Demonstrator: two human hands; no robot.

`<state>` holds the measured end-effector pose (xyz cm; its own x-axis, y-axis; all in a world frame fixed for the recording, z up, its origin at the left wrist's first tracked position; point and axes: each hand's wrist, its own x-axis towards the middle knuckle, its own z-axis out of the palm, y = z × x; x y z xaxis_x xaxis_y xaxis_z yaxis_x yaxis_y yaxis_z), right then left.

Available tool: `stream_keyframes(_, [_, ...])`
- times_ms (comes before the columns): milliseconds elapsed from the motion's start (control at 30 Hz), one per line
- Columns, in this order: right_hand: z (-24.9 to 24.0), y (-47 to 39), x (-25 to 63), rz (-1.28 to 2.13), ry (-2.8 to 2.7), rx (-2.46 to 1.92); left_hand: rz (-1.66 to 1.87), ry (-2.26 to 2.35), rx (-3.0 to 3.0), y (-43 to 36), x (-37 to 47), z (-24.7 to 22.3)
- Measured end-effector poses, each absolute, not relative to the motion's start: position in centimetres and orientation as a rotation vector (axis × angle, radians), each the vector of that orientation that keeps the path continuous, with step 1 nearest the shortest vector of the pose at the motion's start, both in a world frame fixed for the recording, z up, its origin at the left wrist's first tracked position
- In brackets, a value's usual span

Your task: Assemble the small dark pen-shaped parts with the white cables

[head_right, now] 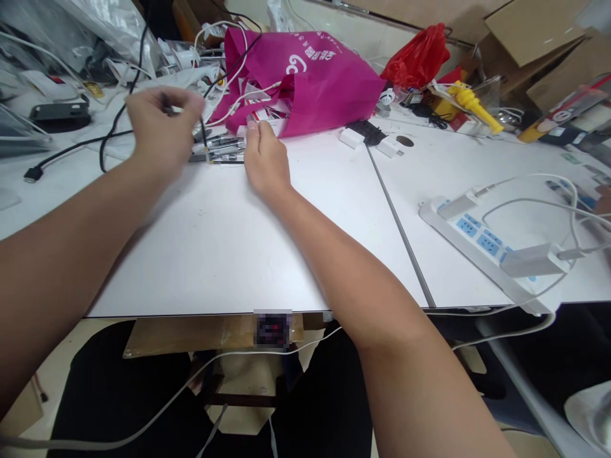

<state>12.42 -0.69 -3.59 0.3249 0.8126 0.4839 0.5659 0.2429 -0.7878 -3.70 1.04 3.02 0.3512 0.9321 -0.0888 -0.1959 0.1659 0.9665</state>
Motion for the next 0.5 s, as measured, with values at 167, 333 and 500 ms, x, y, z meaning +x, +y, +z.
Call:
stream_keyframes(167, [-3.6,0.0,13.7,0.205,-1.249,-1.446,0.964,0.785,1.271,-0.5,-2.4,1.7])
stream_keyframes(333, [-4.0,0.3,13.9,0.256,-1.273,-1.421,0.974,0.762,1.654,3.7,-3.3,-1.6])
stream_keyframes(500, [-4.4,0.4,13.8,0.225,-1.287,-1.41,0.995,0.67,1.698,6.5,-4.8,-3.3])
